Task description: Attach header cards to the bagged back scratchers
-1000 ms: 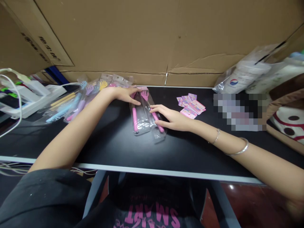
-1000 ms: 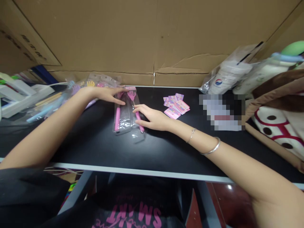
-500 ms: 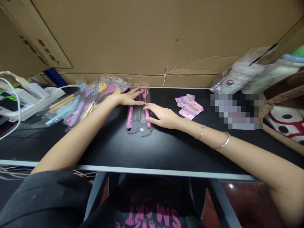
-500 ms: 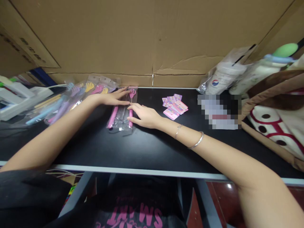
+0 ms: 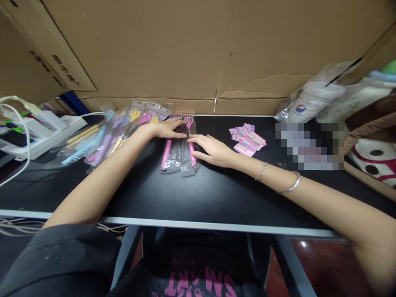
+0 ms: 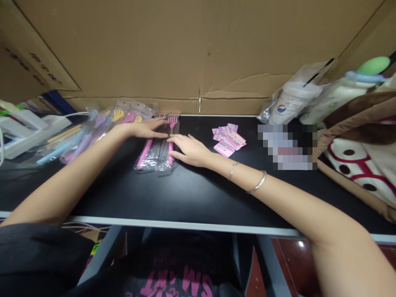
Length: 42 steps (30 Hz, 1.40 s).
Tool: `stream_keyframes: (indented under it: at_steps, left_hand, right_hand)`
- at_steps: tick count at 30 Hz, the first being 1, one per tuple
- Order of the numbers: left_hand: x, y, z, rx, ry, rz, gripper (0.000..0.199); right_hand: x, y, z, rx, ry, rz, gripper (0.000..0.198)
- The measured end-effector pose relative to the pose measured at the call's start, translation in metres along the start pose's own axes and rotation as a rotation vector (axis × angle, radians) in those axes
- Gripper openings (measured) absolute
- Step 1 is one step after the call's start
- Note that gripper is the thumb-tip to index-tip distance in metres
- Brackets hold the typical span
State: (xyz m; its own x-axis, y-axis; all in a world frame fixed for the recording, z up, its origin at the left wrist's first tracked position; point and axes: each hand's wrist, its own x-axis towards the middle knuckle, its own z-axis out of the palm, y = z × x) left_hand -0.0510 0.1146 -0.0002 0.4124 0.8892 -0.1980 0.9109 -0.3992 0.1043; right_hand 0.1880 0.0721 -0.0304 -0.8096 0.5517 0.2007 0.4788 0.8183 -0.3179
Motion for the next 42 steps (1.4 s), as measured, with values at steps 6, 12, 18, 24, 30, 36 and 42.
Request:
stream_keyframes:
  at_steps: [6,12,18,24,30,36,42]
  left_hand:
    - [-0.002,0.001,-0.003,0.037,-0.005,0.011,0.089]
    - [-0.002,-0.003,-0.005,0.039,-0.037,0.015,0.088]
    - [-0.007,0.04,-0.008,0.145,0.08,0.102,0.056]
    - [-0.016,0.099,0.007,0.274,0.028,0.161,0.057]
    - [-0.018,0.113,0.029,0.335,0.225,0.132,0.05]
    - [-0.018,0.114,0.034,0.349,0.257,0.11,0.049]
    - [-0.018,0.113,0.033,0.38,0.222,0.111,0.052]
  right_hand:
    - [-0.03,0.019,-0.015,-0.085,-0.004,0.014,0.039]
    - [-0.046,0.028,-0.023,-0.217,-0.027,-0.028,0.037]
    - [-0.048,0.025,-0.014,-0.303,0.035,-0.055,0.038]
    - [-0.048,0.026,-0.012,-0.322,0.057,-0.074,0.04]
    - [-0.048,0.028,-0.009,-0.255,0.066,-0.074,0.04]
    - [-0.048,0.031,-0.006,-0.162,0.05,-0.071,0.041]
    - [-0.048,0.029,-0.006,-0.168,0.052,-0.059,0.039]
